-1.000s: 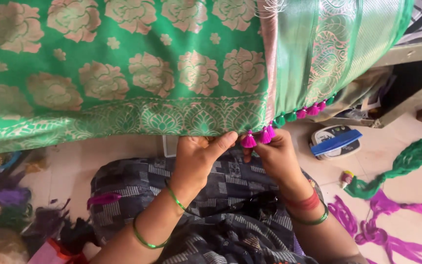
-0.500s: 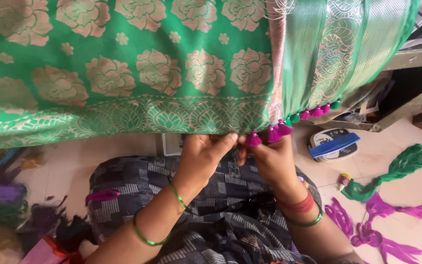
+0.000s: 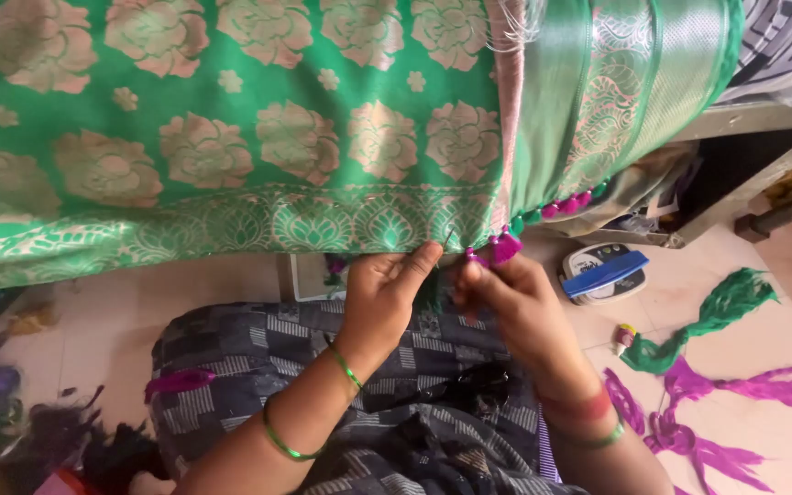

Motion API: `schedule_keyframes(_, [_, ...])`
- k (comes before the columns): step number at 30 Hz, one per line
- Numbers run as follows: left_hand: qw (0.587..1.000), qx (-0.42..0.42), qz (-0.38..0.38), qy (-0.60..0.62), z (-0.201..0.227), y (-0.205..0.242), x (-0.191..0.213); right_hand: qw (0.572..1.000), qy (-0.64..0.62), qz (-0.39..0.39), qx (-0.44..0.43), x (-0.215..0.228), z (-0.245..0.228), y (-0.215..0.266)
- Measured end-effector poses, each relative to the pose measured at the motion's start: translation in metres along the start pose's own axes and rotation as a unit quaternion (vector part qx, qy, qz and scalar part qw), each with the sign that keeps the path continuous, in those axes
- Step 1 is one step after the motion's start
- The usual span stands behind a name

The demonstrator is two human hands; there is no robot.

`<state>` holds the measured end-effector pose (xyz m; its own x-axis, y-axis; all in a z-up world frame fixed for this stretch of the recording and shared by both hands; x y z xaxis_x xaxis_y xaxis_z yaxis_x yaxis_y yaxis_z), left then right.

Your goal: Attaching and trimming decorative tassels on the edge of a sari fabric.

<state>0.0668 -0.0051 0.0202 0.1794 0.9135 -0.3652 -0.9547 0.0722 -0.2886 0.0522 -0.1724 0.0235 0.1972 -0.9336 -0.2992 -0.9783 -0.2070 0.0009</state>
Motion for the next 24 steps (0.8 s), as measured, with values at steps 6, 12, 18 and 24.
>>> schedule_keyframes(6, [0.993, 0.09, 0.011, -0.078, -0.017, 0.001, 0.01, 0.926, 0.256, 0.137, 0.241, -0.009, -0.069, 0.039])
schedule_keyframes(12, [0.991, 0.099, -0.003, 0.088, 0.001, -0.002, -0.001, 0.866, 0.483, 0.069, 0.108, -0.023, -0.023, 0.003])
schedule_keyframes(18, [0.986, 0.115, -0.033, 0.113, -0.009, 0.004, 0.001, 0.992, 0.076, 0.081, 0.067, -0.022, 0.014, 0.003])
schedule_keyframes(24, [0.992, 0.092, -0.009, 0.085, 0.009, 0.002, -0.004, 0.952, 0.238, 0.107, 0.162, -0.012, 0.002, 0.015])
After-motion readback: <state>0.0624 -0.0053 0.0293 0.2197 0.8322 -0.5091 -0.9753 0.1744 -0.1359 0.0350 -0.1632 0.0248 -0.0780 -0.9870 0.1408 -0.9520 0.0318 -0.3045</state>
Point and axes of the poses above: each hand's wrist, its own y-axis away from the middle knuckle, its own x-axis out of the back of the hand, z = x × y, the point moved 7 cm from there along -y, towards the middle knuckle, and after that the axes turned 2 degrees about -y, right-handed, at the moved point
